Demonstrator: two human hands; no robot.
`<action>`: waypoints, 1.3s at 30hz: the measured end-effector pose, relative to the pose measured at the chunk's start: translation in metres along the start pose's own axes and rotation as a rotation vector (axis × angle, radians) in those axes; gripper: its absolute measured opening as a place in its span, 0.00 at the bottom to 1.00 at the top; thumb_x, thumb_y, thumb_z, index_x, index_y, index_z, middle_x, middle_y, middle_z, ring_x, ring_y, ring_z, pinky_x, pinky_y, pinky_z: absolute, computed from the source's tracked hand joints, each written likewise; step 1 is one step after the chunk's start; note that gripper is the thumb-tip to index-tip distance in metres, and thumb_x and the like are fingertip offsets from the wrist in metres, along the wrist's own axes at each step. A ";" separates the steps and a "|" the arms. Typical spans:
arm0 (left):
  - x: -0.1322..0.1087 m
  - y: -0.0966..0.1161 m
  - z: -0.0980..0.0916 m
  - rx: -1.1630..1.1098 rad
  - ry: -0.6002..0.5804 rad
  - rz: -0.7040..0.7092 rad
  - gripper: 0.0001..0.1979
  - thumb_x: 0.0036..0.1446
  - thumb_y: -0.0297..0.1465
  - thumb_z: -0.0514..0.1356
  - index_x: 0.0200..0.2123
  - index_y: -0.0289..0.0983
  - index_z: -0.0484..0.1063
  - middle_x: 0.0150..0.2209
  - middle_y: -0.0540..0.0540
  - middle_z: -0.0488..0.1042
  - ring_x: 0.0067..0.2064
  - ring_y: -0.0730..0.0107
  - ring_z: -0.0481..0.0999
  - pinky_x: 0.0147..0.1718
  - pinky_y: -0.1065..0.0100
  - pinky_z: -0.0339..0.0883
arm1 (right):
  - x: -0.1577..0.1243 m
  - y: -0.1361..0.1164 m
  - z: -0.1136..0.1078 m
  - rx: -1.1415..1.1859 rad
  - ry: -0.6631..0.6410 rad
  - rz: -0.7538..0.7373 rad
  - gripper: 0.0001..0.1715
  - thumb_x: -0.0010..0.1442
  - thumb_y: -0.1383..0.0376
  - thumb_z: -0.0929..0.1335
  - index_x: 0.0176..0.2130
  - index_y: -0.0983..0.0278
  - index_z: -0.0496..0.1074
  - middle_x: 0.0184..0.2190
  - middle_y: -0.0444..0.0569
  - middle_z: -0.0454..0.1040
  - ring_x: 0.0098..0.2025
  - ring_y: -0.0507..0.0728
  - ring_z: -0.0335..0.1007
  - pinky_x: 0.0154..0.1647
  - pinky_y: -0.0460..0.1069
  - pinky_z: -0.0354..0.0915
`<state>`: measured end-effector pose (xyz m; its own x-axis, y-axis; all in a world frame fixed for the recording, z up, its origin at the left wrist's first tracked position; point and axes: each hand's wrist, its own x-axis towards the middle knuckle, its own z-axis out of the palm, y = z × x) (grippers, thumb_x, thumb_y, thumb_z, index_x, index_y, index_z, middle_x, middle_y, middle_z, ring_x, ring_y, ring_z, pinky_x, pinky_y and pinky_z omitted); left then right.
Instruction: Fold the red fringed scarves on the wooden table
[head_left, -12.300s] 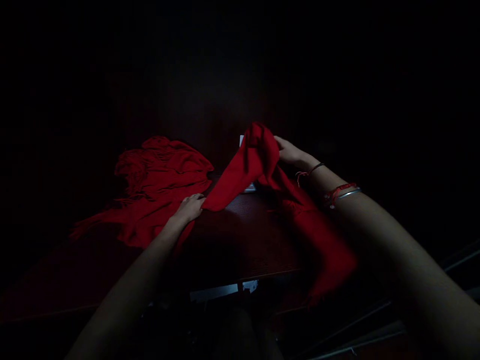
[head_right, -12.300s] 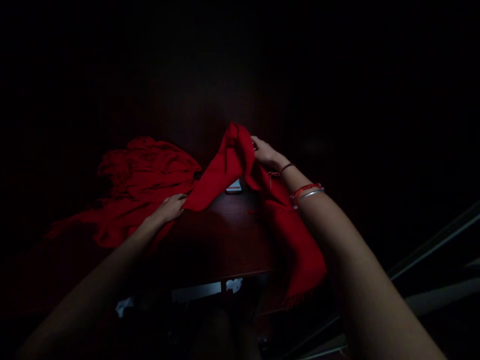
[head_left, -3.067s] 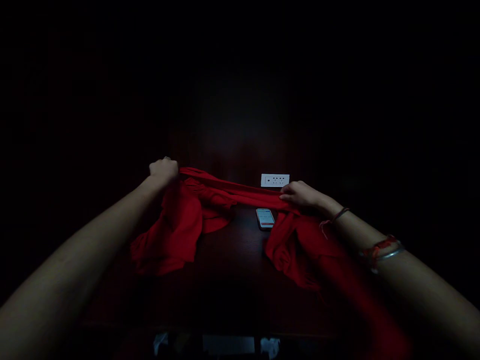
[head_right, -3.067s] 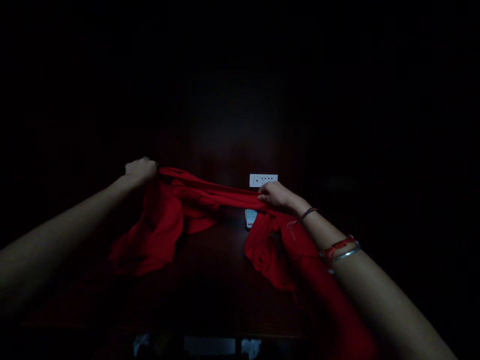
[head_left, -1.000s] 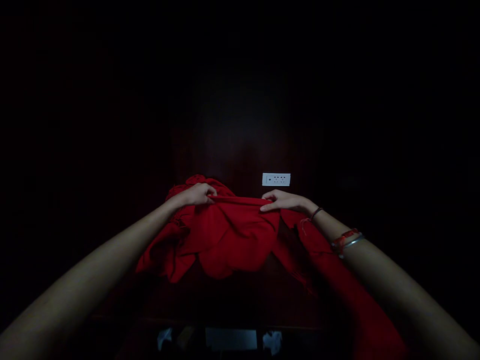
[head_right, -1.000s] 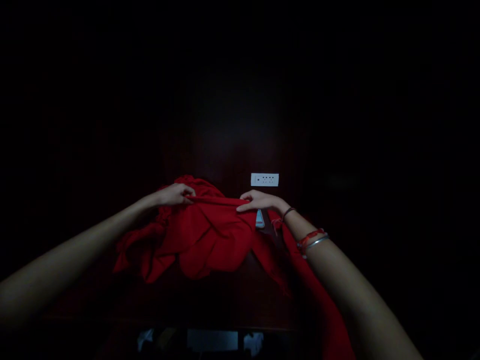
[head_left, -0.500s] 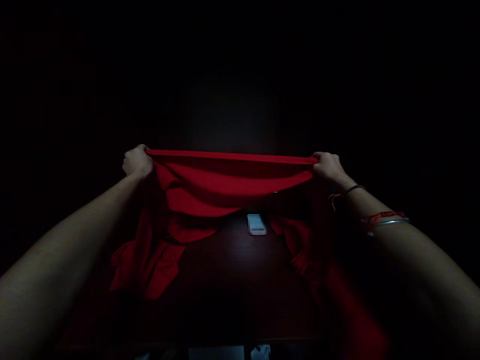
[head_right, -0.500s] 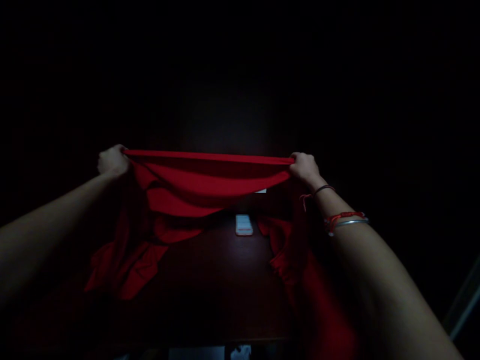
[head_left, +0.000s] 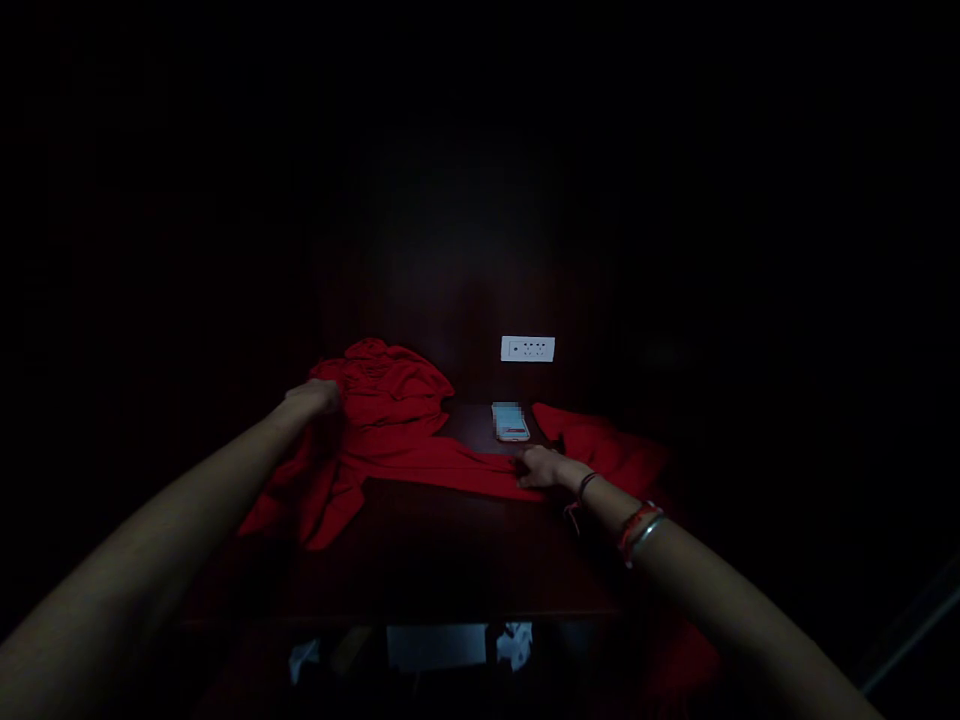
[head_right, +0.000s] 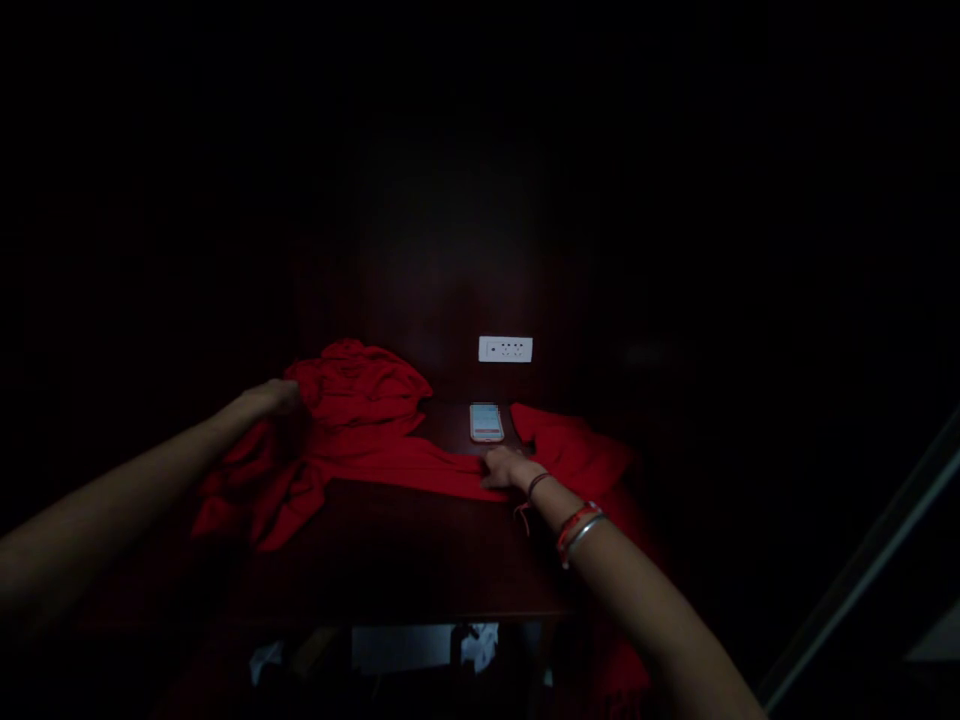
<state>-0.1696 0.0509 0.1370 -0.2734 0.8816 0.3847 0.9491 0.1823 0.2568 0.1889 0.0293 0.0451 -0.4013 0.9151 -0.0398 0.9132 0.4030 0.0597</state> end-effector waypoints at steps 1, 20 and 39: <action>-0.001 0.006 0.002 0.055 -0.059 -0.020 0.03 0.40 0.20 0.59 0.21 0.24 0.67 0.25 0.39 0.70 0.36 0.53 0.69 0.31 0.54 0.62 | 0.003 -0.005 0.003 0.002 -0.006 -0.010 0.19 0.41 0.62 0.68 0.36 0.63 0.70 0.37 0.51 0.71 0.36 0.56 0.68 0.30 0.44 0.61; -0.079 0.144 0.156 -0.083 -0.317 0.730 0.11 0.51 0.29 0.51 0.39 0.38 0.68 0.38 0.45 0.71 0.41 0.67 0.68 0.41 0.67 0.60 | -0.001 0.012 0.021 0.018 0.179 0.166 0.16 0.56 0.64 0.57 0.38 0.69 0.68 0.37 0.58 0.70 0.40 0.57 0.66 0.38 0.47 0.59; -0.049 0.068 0.122 -0.404 0.439 -0.114 0.15 0.54 0.32 0.44 0.41 0.37 0.66 0.38 0.41 0.69 0.39 0.59 0.68 0.37 0.62 0.60 | 0.002 0.029 0.008 0.057 0.665 0.414 0.25 0.49 0.74 0.58 0.49 0.63 0.60 0.43 0.52 0.65 0.43 0.56 0.60 0.43 0.48 0.54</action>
<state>-0.0729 0.0727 0.0273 -0.4905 0.5886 0.6426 0.7993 0.0100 0.6009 0.2149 0.0426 0.0386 0.0308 0.8130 0.5815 0.9927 0.0429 -0.1124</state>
